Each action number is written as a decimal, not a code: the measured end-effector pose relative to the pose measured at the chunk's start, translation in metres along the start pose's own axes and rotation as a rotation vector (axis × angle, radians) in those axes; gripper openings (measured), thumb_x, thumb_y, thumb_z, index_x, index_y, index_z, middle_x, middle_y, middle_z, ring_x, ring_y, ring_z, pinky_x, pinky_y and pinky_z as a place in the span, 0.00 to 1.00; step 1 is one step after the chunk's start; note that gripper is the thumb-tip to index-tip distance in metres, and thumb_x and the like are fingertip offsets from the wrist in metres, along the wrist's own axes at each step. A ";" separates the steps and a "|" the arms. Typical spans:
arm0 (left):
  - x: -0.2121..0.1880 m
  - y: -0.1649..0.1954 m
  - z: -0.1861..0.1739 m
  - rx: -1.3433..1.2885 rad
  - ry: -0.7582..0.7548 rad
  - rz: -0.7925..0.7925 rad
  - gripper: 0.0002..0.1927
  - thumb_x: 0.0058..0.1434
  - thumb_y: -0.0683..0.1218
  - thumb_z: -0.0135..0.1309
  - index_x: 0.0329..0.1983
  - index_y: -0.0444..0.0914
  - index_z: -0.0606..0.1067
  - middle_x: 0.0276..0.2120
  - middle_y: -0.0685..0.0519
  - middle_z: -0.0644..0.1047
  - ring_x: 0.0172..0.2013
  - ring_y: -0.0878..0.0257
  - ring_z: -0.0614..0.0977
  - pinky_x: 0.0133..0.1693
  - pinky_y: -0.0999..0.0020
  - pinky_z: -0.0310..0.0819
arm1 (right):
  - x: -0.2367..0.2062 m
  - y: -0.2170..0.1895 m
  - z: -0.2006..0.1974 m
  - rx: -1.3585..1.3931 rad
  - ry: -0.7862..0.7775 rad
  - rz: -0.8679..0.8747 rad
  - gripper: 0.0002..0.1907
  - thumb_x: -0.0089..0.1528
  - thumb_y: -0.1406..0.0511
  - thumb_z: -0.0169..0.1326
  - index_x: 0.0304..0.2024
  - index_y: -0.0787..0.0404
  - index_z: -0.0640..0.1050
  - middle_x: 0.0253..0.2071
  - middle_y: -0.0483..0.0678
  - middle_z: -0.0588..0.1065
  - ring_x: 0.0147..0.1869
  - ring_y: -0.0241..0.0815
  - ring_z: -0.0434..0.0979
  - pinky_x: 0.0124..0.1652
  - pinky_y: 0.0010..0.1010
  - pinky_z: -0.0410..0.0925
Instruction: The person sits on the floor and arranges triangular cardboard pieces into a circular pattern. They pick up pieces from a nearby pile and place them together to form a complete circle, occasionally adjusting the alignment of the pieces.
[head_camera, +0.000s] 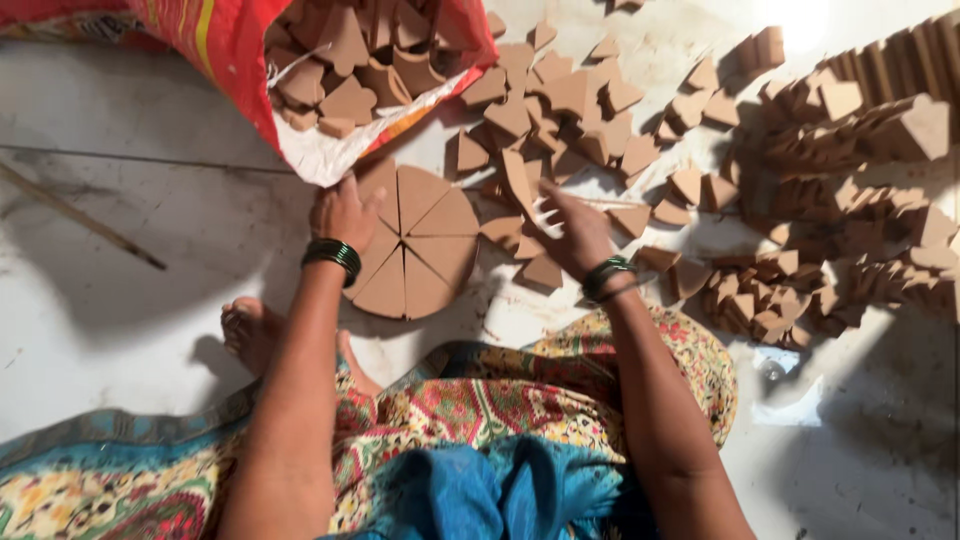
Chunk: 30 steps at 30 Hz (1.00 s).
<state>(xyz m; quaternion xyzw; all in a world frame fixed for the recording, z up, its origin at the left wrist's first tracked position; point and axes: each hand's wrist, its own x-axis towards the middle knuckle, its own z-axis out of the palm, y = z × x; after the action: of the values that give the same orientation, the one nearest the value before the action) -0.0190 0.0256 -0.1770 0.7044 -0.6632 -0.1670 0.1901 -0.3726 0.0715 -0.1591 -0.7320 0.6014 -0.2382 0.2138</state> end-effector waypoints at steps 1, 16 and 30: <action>0.001 0.004 0.005 -0.032 -0.005 -0.019 0.36 0.62 0.61 0.59 0.68 0.39 0.66 0.64 0.38 0.69 0.63 0.38 0.68 0.59 0.41 0.62 | 0.006 0.009 -0.013 0.005 0.003 0.085 0.35 0.55 0.59 0.70 0.64 0.56 0.74 0.45 0.49 0.81 0.41 0.44 0.84 0.39 0.35 0.76; -0.052 0.111 0.020 -0.071 0.255 0.262 0.09 0.67 0.52 0.58 0.41 0.43 0.81 0.49 0.52 0.78 0.62 0.49 0.72 0.66 0.31 0.45 | 0.060 0.101 -0.037 -0.088 0.263 -0.054 0.45 0.63 0.52 0.68 0.71 0.68 0.63 0.60 0.63 0.70 0.60 0.61 0.68 0.58 0.50 0.64; 0.089 0.278 0.101 -0.232 -0.044 0.637 0.10 0.62 0.46 0.64 0.44 0.45 0.76 0.51 0.53 0.77 0.63 0.51 0.75 0.67 0.56 0.70 | 0.060 0.125 -0.075 0.332 0.357 0.381 0.11 0.67 0.63 0.58 0.52 0.54 0.80 0.48 0.40 0.83 0.53 0.35 0.82 0.50 0.31 0.70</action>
<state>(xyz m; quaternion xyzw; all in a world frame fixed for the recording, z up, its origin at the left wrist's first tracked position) -0.3044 -0.0814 -0.1273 0.4317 -0.8304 -0.1887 0.2973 -0.5057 -0.0123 -0.1688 -0.5075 0.7088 -0.4138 0.2624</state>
